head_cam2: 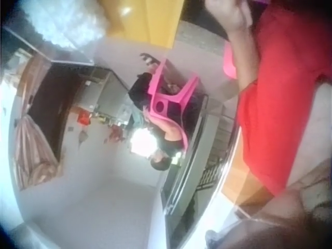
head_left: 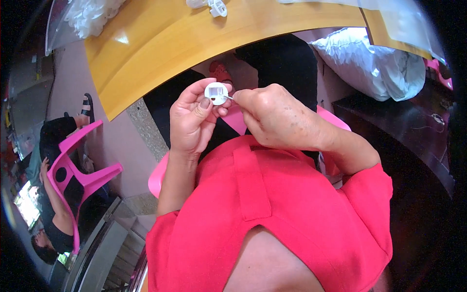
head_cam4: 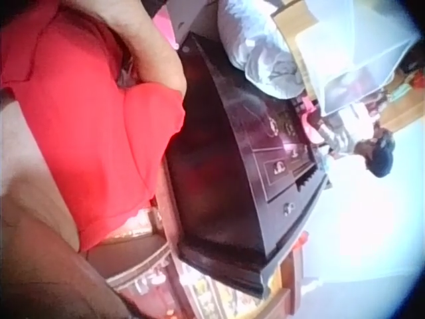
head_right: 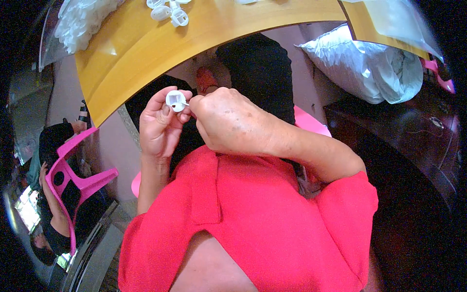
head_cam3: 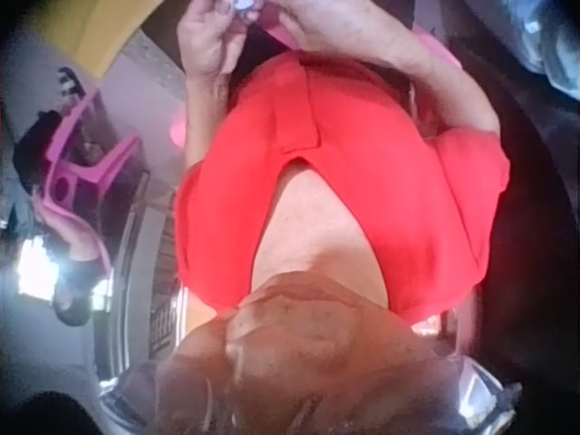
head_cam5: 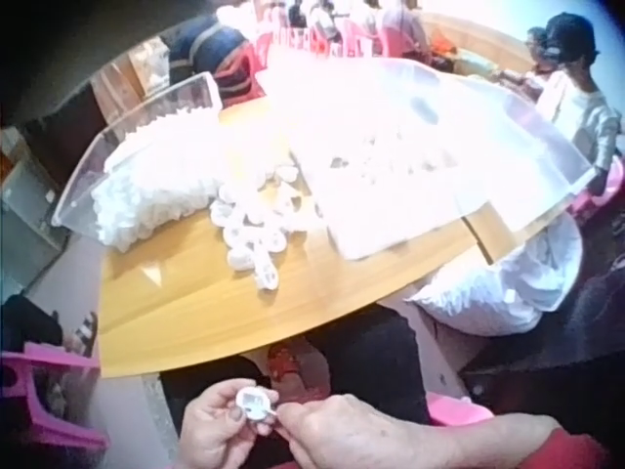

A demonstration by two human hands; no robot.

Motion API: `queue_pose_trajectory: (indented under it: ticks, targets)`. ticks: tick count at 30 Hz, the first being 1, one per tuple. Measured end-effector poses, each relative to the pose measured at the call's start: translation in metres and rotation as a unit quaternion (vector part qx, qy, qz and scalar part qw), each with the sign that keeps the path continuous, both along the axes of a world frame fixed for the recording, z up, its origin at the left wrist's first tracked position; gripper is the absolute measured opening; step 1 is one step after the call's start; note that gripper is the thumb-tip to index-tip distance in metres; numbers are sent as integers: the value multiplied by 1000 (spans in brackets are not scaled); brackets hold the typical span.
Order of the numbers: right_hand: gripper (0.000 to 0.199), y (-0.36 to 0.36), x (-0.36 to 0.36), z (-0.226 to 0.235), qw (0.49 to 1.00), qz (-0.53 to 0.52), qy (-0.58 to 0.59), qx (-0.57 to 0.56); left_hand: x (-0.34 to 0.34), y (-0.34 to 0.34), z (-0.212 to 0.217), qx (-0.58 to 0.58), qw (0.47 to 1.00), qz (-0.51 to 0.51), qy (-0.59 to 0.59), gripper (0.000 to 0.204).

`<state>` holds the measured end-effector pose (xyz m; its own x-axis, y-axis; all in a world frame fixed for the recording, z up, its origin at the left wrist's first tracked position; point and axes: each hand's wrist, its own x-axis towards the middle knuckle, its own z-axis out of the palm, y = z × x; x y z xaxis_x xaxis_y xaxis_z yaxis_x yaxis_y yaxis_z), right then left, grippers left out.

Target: The person picks up small plastic parts from a table and inserts a pointed tool into them one at a time by hand.

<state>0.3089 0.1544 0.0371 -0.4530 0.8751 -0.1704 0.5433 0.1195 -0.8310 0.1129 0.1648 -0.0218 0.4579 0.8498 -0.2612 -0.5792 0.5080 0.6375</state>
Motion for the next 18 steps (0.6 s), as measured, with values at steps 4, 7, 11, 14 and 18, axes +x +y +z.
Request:
queue_pose_trajectory:
  ticks: [4, 7, 11, 14, 18]
  targets:
    - [12, 1, 0, -2, 999, -13, 13, 33, 1, -3, 2, 23, 1000, 11, 8, 31]
    - [12, 1, 0, -3, 999, -17, 14, 23, 3, -3, 5, 37, 998, 21, 49, 31]
    - [9, 3, 0, -1, 1000, -2, -16, 3, 7, -4, 10, 65, 994, 34, 79, 32]
    - [7, 3, 0, -1, 1000, 3, -26, 6, 12, -8, 12, 170, 967, 68, 176, 31]
    - [8, 5, 2, 3, 1000, 2, -25, 1, 10, -3, 15, 183, 962, 46, 199, 29]
